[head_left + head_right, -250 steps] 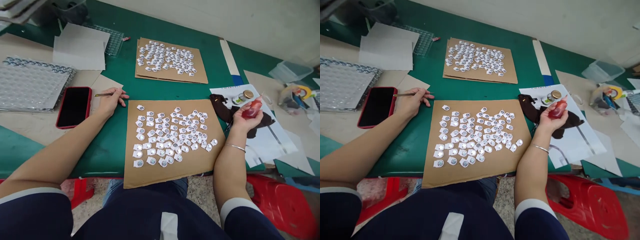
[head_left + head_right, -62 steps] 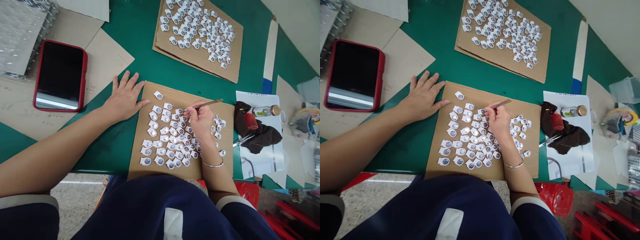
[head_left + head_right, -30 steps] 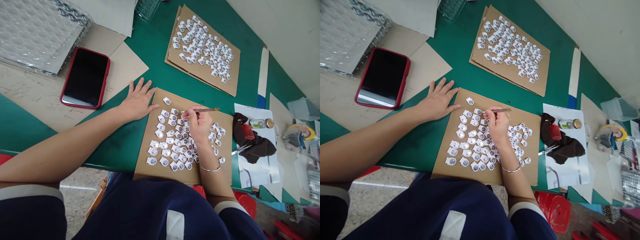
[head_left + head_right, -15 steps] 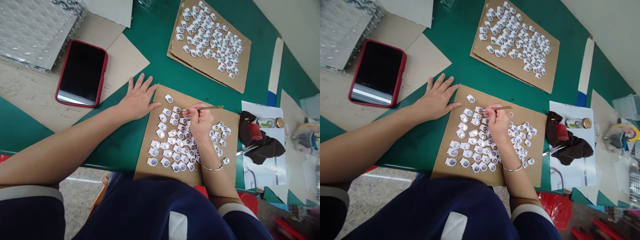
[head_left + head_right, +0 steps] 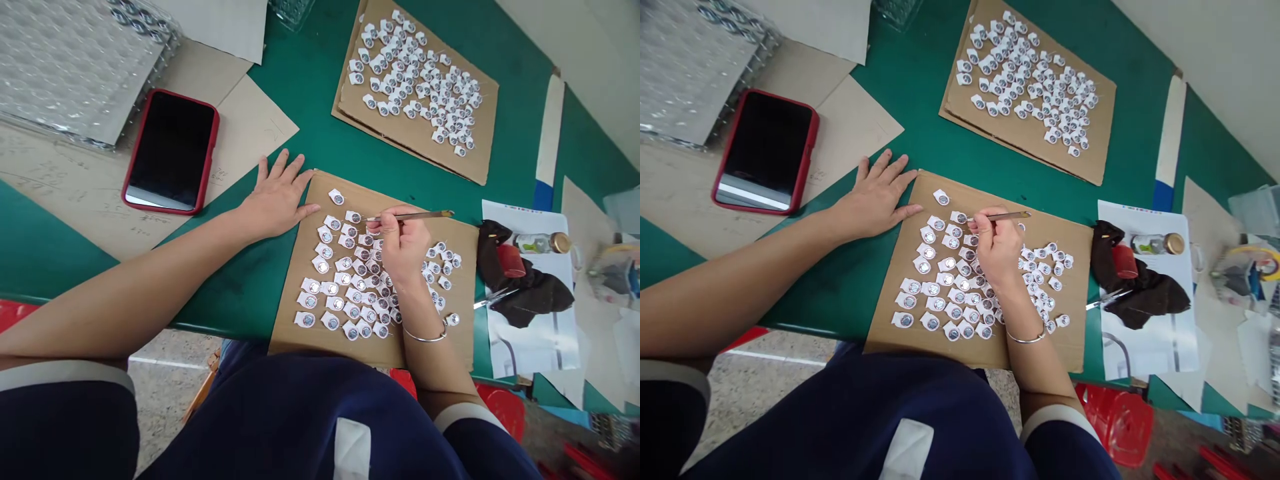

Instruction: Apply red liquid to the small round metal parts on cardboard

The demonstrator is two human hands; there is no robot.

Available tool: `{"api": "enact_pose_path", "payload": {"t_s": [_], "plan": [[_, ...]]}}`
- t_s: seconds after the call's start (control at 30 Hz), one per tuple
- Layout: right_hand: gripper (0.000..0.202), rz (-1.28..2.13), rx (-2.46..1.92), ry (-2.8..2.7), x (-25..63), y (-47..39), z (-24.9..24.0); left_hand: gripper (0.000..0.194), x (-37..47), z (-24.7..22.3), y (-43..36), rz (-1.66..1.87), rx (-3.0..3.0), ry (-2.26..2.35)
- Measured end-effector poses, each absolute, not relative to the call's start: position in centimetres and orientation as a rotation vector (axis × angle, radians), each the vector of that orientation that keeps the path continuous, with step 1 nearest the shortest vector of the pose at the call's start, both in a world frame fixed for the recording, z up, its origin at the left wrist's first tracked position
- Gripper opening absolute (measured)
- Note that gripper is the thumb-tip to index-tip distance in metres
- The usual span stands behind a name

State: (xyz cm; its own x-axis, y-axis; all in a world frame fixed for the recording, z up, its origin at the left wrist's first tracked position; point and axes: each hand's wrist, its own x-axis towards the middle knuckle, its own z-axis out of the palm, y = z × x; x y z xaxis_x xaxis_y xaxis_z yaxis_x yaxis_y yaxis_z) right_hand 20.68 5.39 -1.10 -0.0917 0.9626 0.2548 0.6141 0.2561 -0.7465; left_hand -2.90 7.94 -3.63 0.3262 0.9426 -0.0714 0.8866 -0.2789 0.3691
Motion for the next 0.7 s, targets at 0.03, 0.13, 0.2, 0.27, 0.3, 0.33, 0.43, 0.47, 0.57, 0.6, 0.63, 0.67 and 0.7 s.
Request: {"api": "enact_pose_path", "payload": {"t_s": [0.03,0.13,0.2,0.27,0.3,0.33,0.43,0.47,0.57,0.6,0.63,0.67,0.7], "plan": [[0.018,0.601,-1.440,-1.806,20.8,5.2,-1.0,0.068,-2.9,-3.6,7.9,0.227,2.250,1.632],[0.015,0.620,-1.411,-1.848,20.9,4.8,-0.8,0.068,-2.8,-3.6,7.9,0.220,2.238,1.629],[0.013,0.619,-1.393,-1.877,20.9,4.6,-0.8,0.067,-2.8,-3.6,7.9,0.218,2.228,1.628],[0.011,0.620,-1.381,-1.895,20.9,4.6,-0.9,0.067,-2.8,-3.6,7.9,0.224,2.220,1.624],[0.011,0.624,-1.376,-1.899,20.9,4.6,-1.0,0.067,-2.8,-3.6,7.9,0.232,2.219,1.620],[0.010,0.627,-1.372,-1.902,20.9,4.6,-1.0,0.067,-2.8,-3.7,7.9,0.243,2.219,1.617],[0.011,0.616,-1.367,-1.922,20.9,4.7,-1.2,0.067,-2.8,-3.7,7.9,0.263,2.221,1.611],[0.010,0.604,-1.363,-1.934,20.9,4.7,-1.2,0.067,-2.9,-3.7,7.9,0.262,2.219,1.610],[0.008,0.576,-1.321,-1.973,20.8,4.7,-1.4,0.066,-2.9,-3.7,7.9,0.260,2.220,1.605],[0.008,0.576,-1.303,-1.974,20.8,4.7,-1.5,0.066,-2.9,-3.7,7.9,0.263,2.224,1.604],[0.008,0.584,-1.290,-1.966,20.8,4.7,-1.6,0.066,-2.9,-3.8,7.9,0.267,2.229,1.604],[0.009,0.596,-1.283,-1.949,20.8,4.7,-1.7,0.066,-2.8,-3.8,7.9,0.269,2.234,1.605],[0.009,0.610,-1.282,-1.933,20.8,4.7,-1.8,0.066,-2.8,-3.8,7.9,0.270,2.238,1.607]]}}
